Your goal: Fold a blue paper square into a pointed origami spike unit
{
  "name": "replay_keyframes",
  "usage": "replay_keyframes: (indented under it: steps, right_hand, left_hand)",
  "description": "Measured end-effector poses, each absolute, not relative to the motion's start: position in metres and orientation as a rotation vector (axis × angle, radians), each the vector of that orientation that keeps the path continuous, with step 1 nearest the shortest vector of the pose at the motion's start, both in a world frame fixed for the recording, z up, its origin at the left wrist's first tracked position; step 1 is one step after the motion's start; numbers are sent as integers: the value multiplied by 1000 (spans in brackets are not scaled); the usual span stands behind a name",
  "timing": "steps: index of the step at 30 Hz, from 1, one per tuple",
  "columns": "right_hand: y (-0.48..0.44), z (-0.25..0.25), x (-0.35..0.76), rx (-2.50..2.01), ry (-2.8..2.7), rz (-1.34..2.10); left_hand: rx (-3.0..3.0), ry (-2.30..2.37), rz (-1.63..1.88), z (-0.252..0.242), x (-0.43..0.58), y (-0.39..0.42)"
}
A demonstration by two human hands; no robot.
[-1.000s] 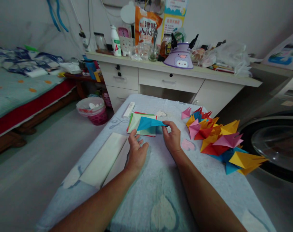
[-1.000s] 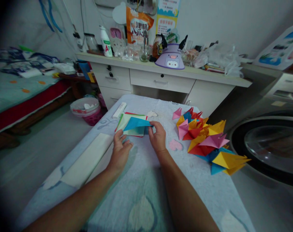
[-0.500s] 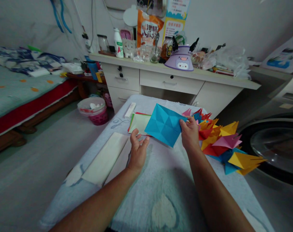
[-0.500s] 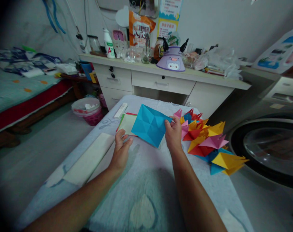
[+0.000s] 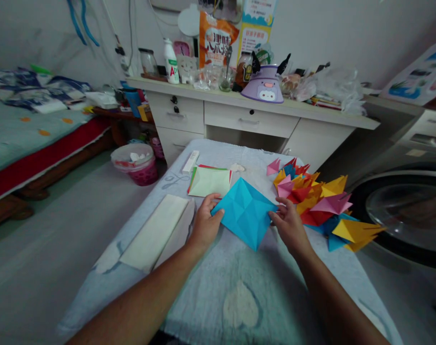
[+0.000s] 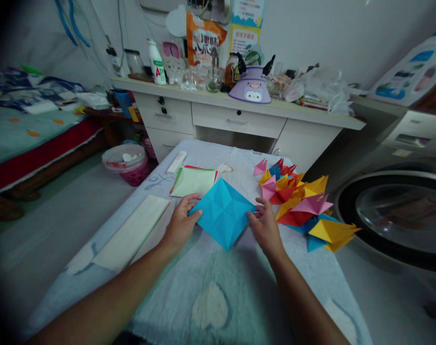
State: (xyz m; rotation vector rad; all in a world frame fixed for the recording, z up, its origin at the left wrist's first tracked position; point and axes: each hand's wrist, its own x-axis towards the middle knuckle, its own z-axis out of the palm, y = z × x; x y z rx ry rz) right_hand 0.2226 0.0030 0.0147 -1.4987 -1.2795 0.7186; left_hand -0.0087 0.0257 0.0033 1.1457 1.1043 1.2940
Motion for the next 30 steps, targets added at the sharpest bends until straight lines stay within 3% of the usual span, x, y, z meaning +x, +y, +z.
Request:
replay_keyframes:
  steps: [3,5,13,19,23,30]
  right_hand:
    - [-6,6,226,-1529,-1622,148]
    - [-12,3,225,-1446,-1858,0]
    - [-28,5,215,-1348,-2308,30]
    - [-19,-5,214,-1394,-2290,-70]
    - [-15,-9,223,-1305,-2242,13]
    - [-14,-2,231,-1181,-2105,227]
  left_hand:
    - [1168,1128,1254,1,-9,25]
    - [1189,1150,1262,-2,-9,26]
    - [1241,1272,1348,-3,-10,29]
    - [1262,1185,1233,7,-8,23]
    - [1271,1058,1127,18,-10,14]
    - [1741,956,1247,21,-19,13]
